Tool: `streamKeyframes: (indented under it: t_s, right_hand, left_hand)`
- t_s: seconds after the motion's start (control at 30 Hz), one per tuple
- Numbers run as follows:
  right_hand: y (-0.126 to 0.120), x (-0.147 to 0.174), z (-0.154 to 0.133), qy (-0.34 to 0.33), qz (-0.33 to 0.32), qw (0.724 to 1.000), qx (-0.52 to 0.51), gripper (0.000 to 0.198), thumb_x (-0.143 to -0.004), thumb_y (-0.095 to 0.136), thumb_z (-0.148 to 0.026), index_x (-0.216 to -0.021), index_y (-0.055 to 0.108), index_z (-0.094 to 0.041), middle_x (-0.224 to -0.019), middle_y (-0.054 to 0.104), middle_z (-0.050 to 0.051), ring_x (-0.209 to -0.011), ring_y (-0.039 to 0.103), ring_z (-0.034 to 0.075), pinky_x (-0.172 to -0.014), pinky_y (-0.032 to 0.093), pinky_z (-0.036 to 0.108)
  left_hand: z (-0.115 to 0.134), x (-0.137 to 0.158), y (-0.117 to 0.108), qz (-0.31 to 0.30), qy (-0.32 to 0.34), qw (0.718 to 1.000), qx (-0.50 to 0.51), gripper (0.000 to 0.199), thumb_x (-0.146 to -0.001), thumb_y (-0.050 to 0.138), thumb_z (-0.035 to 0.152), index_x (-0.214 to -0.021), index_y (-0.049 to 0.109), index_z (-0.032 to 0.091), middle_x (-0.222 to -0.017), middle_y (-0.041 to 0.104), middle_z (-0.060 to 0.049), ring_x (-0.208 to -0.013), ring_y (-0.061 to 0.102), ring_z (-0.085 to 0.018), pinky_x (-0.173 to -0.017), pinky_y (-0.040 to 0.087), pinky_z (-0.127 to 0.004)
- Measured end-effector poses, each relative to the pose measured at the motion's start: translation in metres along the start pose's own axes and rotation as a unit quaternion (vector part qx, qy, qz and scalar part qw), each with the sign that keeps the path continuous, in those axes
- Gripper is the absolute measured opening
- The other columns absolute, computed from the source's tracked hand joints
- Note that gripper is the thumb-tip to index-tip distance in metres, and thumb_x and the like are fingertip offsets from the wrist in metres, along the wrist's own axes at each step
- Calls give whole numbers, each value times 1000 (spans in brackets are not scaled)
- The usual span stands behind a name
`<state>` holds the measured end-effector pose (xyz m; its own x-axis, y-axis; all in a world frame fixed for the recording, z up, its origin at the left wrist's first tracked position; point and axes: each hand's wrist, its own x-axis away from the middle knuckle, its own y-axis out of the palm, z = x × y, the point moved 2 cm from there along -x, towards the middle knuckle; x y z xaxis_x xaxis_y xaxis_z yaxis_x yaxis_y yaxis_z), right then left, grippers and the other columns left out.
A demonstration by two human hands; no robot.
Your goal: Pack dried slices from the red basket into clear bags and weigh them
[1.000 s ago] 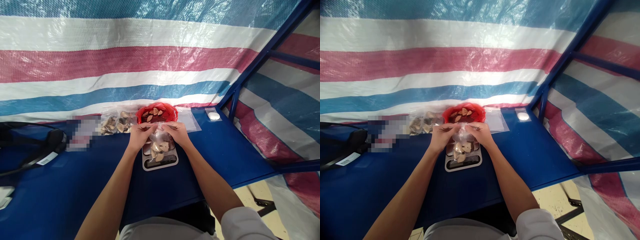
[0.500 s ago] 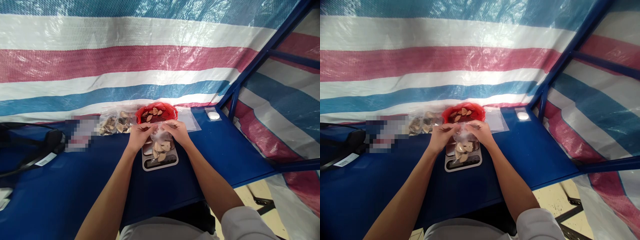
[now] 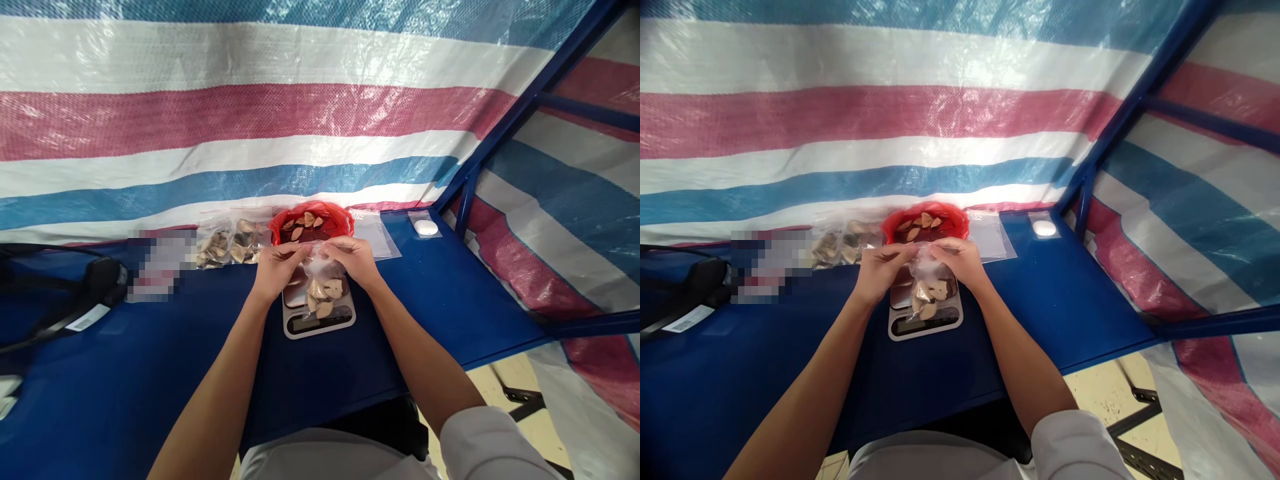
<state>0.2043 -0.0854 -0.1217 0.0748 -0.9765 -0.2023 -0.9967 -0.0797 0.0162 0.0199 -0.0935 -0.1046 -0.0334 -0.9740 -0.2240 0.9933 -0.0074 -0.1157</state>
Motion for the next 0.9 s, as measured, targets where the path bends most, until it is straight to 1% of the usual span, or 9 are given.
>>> streamKeyframes:
  t_s: [0.1, 0.2, 0.3, 0.4, 0.53, 0.63, 0.7, 0.8, 0.9]
  right_hand:
    - [-1, 0, -2, -10, -6, 1000, 22, 35, -77, 77, -57, -78, 78, -21, -75, 77, 4, -71, 70, 19, -62, 56, 29]
    - [-2, -1, -3, -14, -13, 999, 33, 37, -78, 76, -58, -75, 77, -21, -77, 77, 4, -73, 71, 19, -66, 58, 30]
    - [-7, -3, -1, 9, -7, 1000, -3, 38, -74, 80, -59, -79, 78, -21, -77, 78, 3, -74, 73, 20, -65, 59, 30]
    - [-12, -5, 3, 34, 17, 999, -39, 39, -70, 83, -59, -84, 79, -22, -79, 79, 3, -77, 75, 22, -62, 59, 31]
    - [-13, -5, 6, 38, 21, 999, -33, 38, -73, 82, -58, -85, 81, -22, -82, 80, 4, -80, 76, 23, -64, 60, 32]
    - [-12, -4, 4, 36, 12, 999, -25, 36, -74, 82, -56, -85, 82, -22, -83, 80, 5, -80, 75, 23, -66, 60, 33]
    - [-11, -3, 3, 40, 14, 999, -29, 36, -73, 83, -56, -84, 82, -21, -81, 80, 5, -78, 75, 23, -64, 60, 32]
    - [-12, -3, 3, 49, 7, 998, -37, 37, -73, 82, -57, -84, 82, -22, -80, 80, 5, -78, 76, 23, -63, 61, 32]
    - [-14, -4, 6, 50, 7, 998, -37, 38, -75, 81, -58, -89, 82, -23, -82, 80, 4, -80, 76, 24, -64, 62, 33]
  left_hand:
    - [0, 0, 1, 2, -10, 1000, 9, 34, -74, 83, 52, -78, 83, 18, -71, 77, -5, -65, 67, -19, -65, 54, -29]
    - [-1, 0, 1, 3, -12, 1000, 14, 37, -73, 84, 55, -79, 83, 19, -70, 76, -4, -64, 66, -19, -65, 54, -29]
    - [-2, -1, 0, 15, -18, 999, 35, 36, -73, 84, 54, -78, 82, 18, -69, 75, -4, -65, 65, -17, -66, 53, -28]
    - [-3, -2, -2, 37, -33, 997, 65, 37, -72, 85, 54, -77, 81, 18, -71, 75, -3, -66, 65, -17, -66, 54, -28]
    - [-2, -2, -2, 23, -50, 995, 87, 37, -71, 86, 54, -79, 81, 18, -73, 76, -4, -66, 67, -17, -65, 54, -28]
    - [-1, 0, -1, 12, -54, 995, 87, 38, -71, 87, 53, -85, 82, 19, -71, 76, -4, -65, 68, -18, -64, 55, -29]
    - [0, 1, -1, 13, -50, 995, 80, 38, -70, 87, 54, -84, 83, 19, -70, 75, -4, -65, 67, -18, -63, 55, -29]
    - [0, 0, -1, 29, -46, 996, 67, 37, -70, 87, 54, -82, 83, 19, -71, 76, -4, -66, 67, -18, -63, 55, -29]
    - [-2, -1, -4, 43, -51, 996, 65, 39, -68, 88, 54, -84, 83, 19, -74, 76, -5, -68, 67, -19, -64, 56, -29]
